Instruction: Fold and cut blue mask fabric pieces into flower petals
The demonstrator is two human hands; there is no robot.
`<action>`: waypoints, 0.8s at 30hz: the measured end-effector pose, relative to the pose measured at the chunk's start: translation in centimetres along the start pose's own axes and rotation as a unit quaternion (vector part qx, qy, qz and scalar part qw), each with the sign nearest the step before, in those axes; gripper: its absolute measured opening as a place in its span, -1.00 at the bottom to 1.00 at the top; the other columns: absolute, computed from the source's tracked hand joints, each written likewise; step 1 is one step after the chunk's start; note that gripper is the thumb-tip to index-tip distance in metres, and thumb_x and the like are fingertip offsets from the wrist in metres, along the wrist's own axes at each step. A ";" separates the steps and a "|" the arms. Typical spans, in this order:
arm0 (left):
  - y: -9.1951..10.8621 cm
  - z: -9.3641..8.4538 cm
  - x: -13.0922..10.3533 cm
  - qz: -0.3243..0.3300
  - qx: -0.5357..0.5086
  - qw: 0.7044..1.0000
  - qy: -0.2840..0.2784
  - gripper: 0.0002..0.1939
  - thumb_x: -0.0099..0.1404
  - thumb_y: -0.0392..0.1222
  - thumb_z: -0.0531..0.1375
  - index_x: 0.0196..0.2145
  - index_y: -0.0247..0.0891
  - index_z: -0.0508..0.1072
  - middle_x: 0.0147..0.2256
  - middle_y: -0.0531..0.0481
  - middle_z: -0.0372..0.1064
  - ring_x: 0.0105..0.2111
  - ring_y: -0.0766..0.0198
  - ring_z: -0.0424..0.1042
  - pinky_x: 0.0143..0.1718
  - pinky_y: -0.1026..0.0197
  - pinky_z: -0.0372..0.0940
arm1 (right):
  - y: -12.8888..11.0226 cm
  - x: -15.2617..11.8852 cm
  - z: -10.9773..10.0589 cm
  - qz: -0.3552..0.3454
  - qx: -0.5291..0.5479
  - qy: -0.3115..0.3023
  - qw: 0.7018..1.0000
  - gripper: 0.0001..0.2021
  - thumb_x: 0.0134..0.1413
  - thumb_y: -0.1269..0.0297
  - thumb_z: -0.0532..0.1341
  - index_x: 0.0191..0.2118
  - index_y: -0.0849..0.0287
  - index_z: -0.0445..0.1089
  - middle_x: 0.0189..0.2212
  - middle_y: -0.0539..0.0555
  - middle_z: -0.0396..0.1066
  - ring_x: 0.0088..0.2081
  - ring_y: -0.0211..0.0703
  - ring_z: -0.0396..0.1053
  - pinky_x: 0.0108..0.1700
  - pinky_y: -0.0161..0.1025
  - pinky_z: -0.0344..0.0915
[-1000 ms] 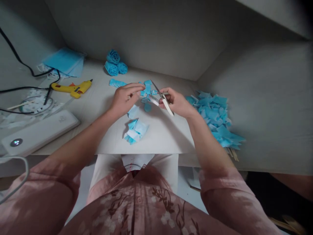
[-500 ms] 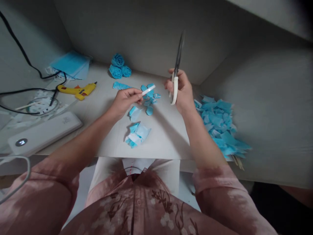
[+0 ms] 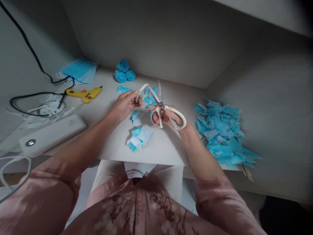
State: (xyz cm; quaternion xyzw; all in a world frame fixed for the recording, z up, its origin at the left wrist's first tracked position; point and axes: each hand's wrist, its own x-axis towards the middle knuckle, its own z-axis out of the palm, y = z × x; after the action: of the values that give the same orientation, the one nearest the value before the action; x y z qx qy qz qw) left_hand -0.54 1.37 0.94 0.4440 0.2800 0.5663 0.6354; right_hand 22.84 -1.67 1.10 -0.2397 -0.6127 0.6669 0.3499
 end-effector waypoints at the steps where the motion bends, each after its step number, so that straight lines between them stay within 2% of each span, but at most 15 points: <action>1: 0.0 -0.1 0.1 -0.008 -0.002 1.000 0.005 -0.61 0.35 0.07 0.37 -0.42 -0.32 0.49 -0.53 -0.01 0.45 -0.50 0.33 0.45 -0.40 0.30 0.38 | -0.1 -0.3 0.0 0.008 -0.013 -0.008 1.000 -0.39 0.18 -0.25 0.35 0.03 0.25 0.52 -0.27 0.09 0.52 -0.36 -0.23 0.52 -0.29 -0.25 0.55; 8: -0.2 -0.3 0.2 -0.029 -0.018 0.999 0.012 -0.51 0.43 0.22 0.25 -0.32 -0.33 0.57 -0.50 -0.01 0.46 -0.47 0.32 0.48 -0.37 0.29 0.39 | -0.8 -0.4 0.7 0.087 -0.053 -0.031 0.994 -0.34 0.12 -0.31 0.37 -0.02 0.27 0.55 -0.33 0.07 0.52 -0.44 -0.24 0.52 -0.43 -0.33 0.44; 15: -0.5 0.0 -0.1 -0.038 -0.005 0.999 -0.002 -0.58 0.39 0.15 0.33 -0.31 -0.32 0.59 -0.43 -0.04 0.51 -0.40 0.29 0.50 -0.30 0.24 0.39 | -0.3 -0.2 1.1 0.089 -0.023 -0.025 0.995 -0.35 0.14 -0.33 0.34 -0.03 0.24 0.54 -0.34 0.04 0.51 -0.43 -0.26 0.51 -0.40 -0.32 0.46; 18: -0.8 0.1 -0.2 -0.032 -0.005 0.999 -0.020 -0.60 0.32 0.13 0.40 -0.35 -0.33 0.59 -0.42 -0.04 0.51 -0.39 0.27 0.49 -0.28 0.21 0.39 | 0.2 0.1 0.9 0.087 -0.009 -0.026 0.996 -0.34 0.13 -0.32 0.35 0.00 0.25 0.54 -0.34 0.04 0.50 -0.43 -0.26 0.51 -0.41 -0.31 0.47; 24: -1.3 0.3 -0.7 -0.010 0.009 0.997 -0.073 -0.50 0.05 0.20 0.55 -0.41 -0.34 0.62 -0.41 -0.04 0.52 -0.33 0.24 0.51 -0.18 0.17 0.40 | 0.7 0.2 0.8 0.075 0.003 -0.029 0.997 -0.36 0.18 -0.31 0.32 -0.01 0.25 0.52 -0.33 0.03 0.49 -0.42 -0.27 0.50 -0.39 -0.30 0.48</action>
State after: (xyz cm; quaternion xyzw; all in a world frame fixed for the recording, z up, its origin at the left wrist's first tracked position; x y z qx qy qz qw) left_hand 0.19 0.63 -0.18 0.4872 0.2420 0.5235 0.6557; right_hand 22.06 -2.04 0.56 -0.2642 -0.6009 0.7000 0.2814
